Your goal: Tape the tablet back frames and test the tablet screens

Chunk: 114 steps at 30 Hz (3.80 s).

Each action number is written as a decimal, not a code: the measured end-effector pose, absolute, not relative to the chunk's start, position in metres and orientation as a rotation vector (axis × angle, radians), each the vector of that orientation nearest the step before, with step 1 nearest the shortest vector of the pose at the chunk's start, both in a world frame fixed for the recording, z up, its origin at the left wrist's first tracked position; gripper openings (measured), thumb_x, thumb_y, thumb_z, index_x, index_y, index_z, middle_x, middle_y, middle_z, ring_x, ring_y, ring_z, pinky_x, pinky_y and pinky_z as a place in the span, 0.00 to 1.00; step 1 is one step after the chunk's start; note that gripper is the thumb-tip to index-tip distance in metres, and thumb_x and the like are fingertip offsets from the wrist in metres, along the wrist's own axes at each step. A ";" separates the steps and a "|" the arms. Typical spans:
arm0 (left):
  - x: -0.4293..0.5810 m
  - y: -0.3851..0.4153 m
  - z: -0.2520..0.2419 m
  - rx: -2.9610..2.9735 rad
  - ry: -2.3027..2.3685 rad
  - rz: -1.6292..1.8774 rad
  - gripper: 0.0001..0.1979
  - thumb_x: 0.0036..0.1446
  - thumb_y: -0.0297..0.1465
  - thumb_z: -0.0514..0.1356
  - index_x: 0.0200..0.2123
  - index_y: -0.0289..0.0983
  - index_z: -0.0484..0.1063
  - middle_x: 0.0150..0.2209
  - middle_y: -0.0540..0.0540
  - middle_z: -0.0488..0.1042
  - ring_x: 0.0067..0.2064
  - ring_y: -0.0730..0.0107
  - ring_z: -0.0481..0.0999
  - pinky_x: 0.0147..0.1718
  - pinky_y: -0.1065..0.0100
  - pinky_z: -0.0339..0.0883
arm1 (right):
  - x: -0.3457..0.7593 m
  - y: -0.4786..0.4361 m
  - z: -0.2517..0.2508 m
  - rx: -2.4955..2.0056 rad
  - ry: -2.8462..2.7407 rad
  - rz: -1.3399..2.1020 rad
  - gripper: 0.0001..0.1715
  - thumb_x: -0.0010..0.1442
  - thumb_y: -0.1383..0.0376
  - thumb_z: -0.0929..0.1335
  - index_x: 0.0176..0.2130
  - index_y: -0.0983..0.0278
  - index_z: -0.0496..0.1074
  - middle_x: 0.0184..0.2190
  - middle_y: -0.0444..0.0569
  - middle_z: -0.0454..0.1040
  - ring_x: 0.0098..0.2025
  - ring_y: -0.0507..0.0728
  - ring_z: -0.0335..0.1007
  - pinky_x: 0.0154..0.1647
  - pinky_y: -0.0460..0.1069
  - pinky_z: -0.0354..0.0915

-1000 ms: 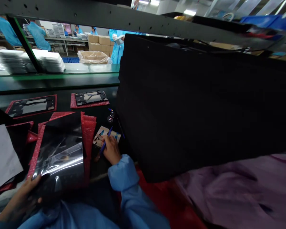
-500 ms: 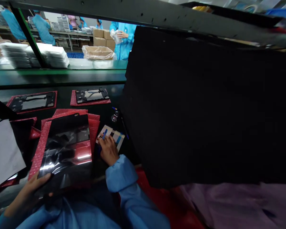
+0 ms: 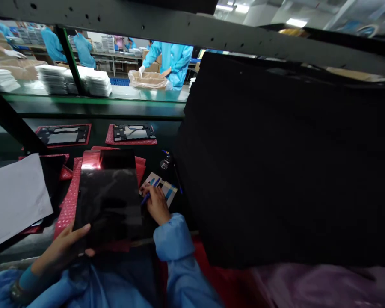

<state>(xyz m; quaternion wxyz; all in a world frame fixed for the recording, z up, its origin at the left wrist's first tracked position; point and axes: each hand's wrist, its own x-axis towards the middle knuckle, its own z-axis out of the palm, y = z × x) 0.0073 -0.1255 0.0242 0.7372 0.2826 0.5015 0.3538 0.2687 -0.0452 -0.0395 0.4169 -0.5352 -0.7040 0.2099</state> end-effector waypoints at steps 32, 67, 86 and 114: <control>0.008 -0.115 0.007 0.797 0.932 0.719 0.41 0.41 0.57 0.62 0.50 0.34 0.65 0.31 0.42 0.79 0.23 0.63 0.78 0.23 0.67 0.70 | 0.238 -0.114 0.007 -0.675 -2.082 -0.105 0.06 0.57 0.64 0.67 0.32 0.57 0.62 0.39 0.42 0.79 0.46 0.57 0.75 0.53 0.59 0.66; 0.024 -0.112 0.001 0.928 1.038 0.838 0.35 0.36 0.55 0.67 0.42 0.35 0.70 0.32 0.45 0.75 0.31 0.62 0.74 0.27 0.65 0.70 | 0.191 -0.083 0.028 -1.044 -1.895 0.045 0.10 0.61 0.65 0.65 0.43 0.59 0.60 0.58 0.56 0.66 0.64 0.63 0.53 0.59 0.66 0.55; 0.033 -0.106 0.022 1.020 1.168 0.974 0.29 0.40 0.56 0.62 0.34 0.36 0.73 0.30 0.42 0.75 0.32 0.59 0.70 0.34 0.63 0.67 | 0.179 -0.131 -0.013 -0.791 -2.001 -0.303 0.09 0.58 0.61 0.70 0.37 0.60 0.66 0.45 0.49 0.78 0.57 0.53 0.66 0.62 0.54 0.56; 0.038 -0.114 0.016 1.081 1.033 0.918 0.45 0.35 0.63 0.59 0.45 0.32 0.71 0.33 0.38 0.79 0.38 0.49 0.78 0.32 0.59 0.73 | 0.214 -0.116 -0.017 -1.131 -1.201 0.111 0.05 0.65 0.62 0.62 0.36 0.60 0.63 0.52 0.54 0.73 0.59 0.61 0.64 0.56 0.62 0.61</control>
